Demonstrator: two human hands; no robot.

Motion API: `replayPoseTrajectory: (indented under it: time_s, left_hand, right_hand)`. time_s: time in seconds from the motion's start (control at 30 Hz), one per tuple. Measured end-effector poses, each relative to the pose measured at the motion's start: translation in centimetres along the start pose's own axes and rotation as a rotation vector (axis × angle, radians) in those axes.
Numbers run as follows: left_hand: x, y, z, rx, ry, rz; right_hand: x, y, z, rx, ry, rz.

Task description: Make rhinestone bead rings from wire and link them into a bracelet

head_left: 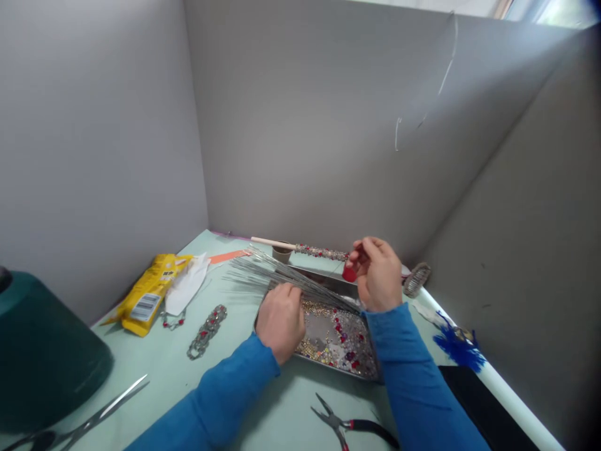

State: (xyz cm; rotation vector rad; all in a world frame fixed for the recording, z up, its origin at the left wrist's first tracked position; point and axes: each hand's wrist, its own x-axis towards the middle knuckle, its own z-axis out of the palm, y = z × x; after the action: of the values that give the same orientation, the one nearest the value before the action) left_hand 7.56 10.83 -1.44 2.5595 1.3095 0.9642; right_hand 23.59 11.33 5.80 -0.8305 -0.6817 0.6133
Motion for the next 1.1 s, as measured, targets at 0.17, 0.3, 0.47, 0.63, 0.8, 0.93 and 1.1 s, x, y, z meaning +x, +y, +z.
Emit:
replayPoseTrajectory:
  time_s: [0.17,0.3,0.47,0.63,0.8,0.93,1.1]
  left_hand:
    - [1.2,-0.1,-0.8,-0.483,-0.054,-0.098]
    - [3.1,0.7,-2.4,-1.038,-0.227,-0.297]
    - [5.5,2.0,-4.0,-1.663,-0.058,-0.432]
    - [6.5,1.8,-3.0,-1.826,0.122,-0.609]
    - [6.3,1.0,-1.9,-1.692,0.068,-0.699]
    - [5.9,0.9,-1.6,-1.66,0.049,-0.662]
    - [5.6,1.2,-1.2,-1.578,-0.017,-0.645]
  right_hand:
    - [0.7,1.8,-1.6,0.002,0.051,0.136]
    - [1.1,2.3,-2.3,0.009,0.085,0.155]
    - [0.3,2.8,-1.4,0.074,0.02,0.194]
    - [-1.2,3.0,-0.1,0.1,-0.09,0.176]
    - [-2.1,3.4,0.3,0.073,-0.158,0.165]
    - [-2.1,3.8,0.1,0.074,-0.213,0.286]
    - [-2.1,4.2,0.0,0.054,-0.213,0.327]
